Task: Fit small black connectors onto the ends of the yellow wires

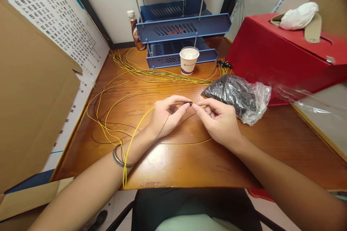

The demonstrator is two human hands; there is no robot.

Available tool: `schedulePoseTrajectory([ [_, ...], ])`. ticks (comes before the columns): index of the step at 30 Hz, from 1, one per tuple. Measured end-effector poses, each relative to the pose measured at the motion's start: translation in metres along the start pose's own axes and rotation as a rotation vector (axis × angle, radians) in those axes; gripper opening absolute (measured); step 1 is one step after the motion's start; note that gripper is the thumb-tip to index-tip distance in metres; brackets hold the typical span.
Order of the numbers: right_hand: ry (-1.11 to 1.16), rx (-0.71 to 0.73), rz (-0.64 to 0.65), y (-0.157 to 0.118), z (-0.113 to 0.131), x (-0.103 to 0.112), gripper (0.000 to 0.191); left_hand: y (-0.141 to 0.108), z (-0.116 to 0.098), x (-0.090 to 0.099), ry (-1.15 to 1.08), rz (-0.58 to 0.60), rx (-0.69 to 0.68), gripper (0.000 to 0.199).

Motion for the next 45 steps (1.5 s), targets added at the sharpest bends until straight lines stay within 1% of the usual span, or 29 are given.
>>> schedulePoseTrajectory([
  [4, 0.016, -0.003, -0.037, 0.000, 0.000, 0.004, 0.016, 0.002, 0.006, 0.002, -0.072, -0.029, 0.055, 0.016],
  [9, 0.021, -0.007, -0.041, 0.000, -0.002, 0.004, 0.017, 0.002, 0.008, 0.002, -0.061, -0.032, 0.066, 0.016],
  [13, 0.031, 0.004, -0.026, -0.001, -0.001, 0.003, 0.018, 0.001, 0.002, -0.001, -0.017, -0.005, 0.029, 0.016],
  [18, 0.023, -0.014, 0.006, -0.001, -0.002, -0.001, 0.018, 0.000, -0.004, -0.001, 0.047, -0.004, -0.030, 0.015],
  [20, 0.014, -0.017, -0.001, -0.001, -0.003, -0.001, 0.017, 0.001, -0.003, 0.000, 0.035, -0.012, -0.025, 0.015],
  [25, -0.004, -0.001, -0.045, -0.001, 0.000, 0.004, 0.014, 0.003, 0.006, 0.004, -0.040, -0.054, 0.035, 0.015],
  [30, 0.006, 0.001, -0.080, -0.002, 0.000, 0.008, 0.012, 0.003, 0.008, 0.007, -0.062, -0.080, 0.060, 0.016],
  [40, -0.006, 0.022, -0.087, -0.002, 0.000, 0.008, 0.013, 0.002, 0.010, 0.005, -0.059, -0.070, 0.043, 0.015],
  [45, 0.010, 0.032, -0.077, -0.002, 0.001, 0.007, 0.012, 0.002, 0.006, 0.002, -0.041, -0.043, 0.018, 0.014],
])
Point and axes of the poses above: each hand's wrist, its own y-axis towards the middle knuckle, its own x-axis out of the back of the hand, z = x × y, the point moved 10 cm from there along y, towards the middle knuckle, and after that the axes turned 5 degrees about x, right-handed, at the moved point
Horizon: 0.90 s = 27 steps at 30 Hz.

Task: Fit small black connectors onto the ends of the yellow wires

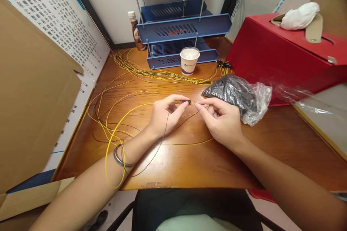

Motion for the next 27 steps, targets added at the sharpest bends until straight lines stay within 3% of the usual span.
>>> schedulePoseTrajectory([
  [18, 0.007, 0.020, 0.030, 0.0005, 0.0035, -0.0028, 0.016, -0.0016, -0.0057, -0.0045, 0.044, 0.055, -0.013, 0.016],
  [27, -0.023, 0.038, -0.006, 0.0020, 0.0049, 0.0017, 0.012, -0.0003, -0.0001, -0.0012, 0.020, 0.012, 0.002, 0.016],
])
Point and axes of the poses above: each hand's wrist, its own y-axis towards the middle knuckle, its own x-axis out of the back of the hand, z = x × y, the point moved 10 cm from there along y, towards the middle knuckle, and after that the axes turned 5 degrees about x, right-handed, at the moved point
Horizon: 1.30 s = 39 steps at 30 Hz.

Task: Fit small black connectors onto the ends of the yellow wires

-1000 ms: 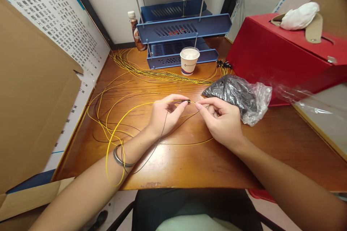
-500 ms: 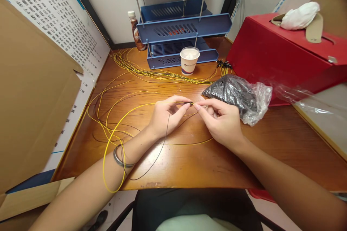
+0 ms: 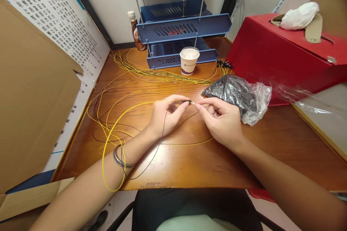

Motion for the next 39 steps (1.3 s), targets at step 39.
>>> schedulePoseTrajectory([
  [39, -0.007, -0.041, 0.008, -0.0011, -0.0034, -0.0016, 0.013, -0.0026, -0.0085, -0.0046, 0.062, 0.063, -0.012, 0.017],
])
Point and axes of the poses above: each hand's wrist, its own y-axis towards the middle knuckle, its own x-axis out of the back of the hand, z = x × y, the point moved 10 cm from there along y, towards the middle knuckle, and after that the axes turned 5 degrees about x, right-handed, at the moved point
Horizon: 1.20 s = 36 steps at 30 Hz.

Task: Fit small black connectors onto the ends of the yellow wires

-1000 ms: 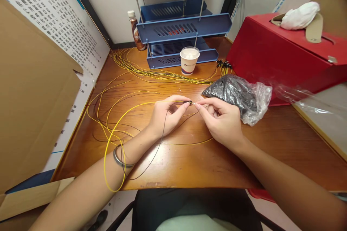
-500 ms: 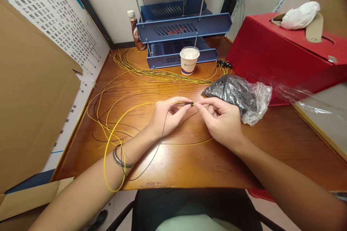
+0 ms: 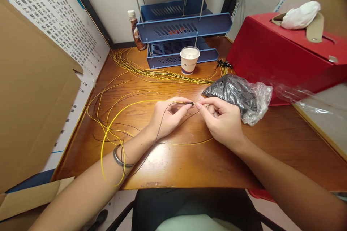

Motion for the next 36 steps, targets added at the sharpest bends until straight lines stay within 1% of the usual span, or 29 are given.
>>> schedulePoseTrajectory([
  [10, -0.003, -0.015, -0.001, 0.0002, -0.0006, 0.0003, 0.012, -0.0007, 0.0007, -0.0022, -0.031, 0.024, 0.007, 0.017],
  [19, -0.004, -0.028, 0.032, -0.0009, -0.0021, -0.0022, 0.013, 0.0000, 0.0043, -0.0010, -0.035, 0.006, -0.017, 0.018],
  [26, -0.007, -0.026, 0.046, -0.0002, -0.0021, -0.0034, 0.014, -0.0012, 0.0062, -0.0074, -0.031, 0.060, 0.002, 0.017],
  [31, 0.005, -0.026, 0.038, -0.0001, -0.0022, -0.0030, 0.014, -0.0007, 0.0000, -0.0031, 0.026, 0.032, -0.024, 0.018],
  [36, 0.008, -0.025, 0.032, -0.0002, -0.0016, -0.0026, 0.014, -0.0004, 0.0000, -0.0014, 0.042, 0.010, -0.040, 0.019],
])
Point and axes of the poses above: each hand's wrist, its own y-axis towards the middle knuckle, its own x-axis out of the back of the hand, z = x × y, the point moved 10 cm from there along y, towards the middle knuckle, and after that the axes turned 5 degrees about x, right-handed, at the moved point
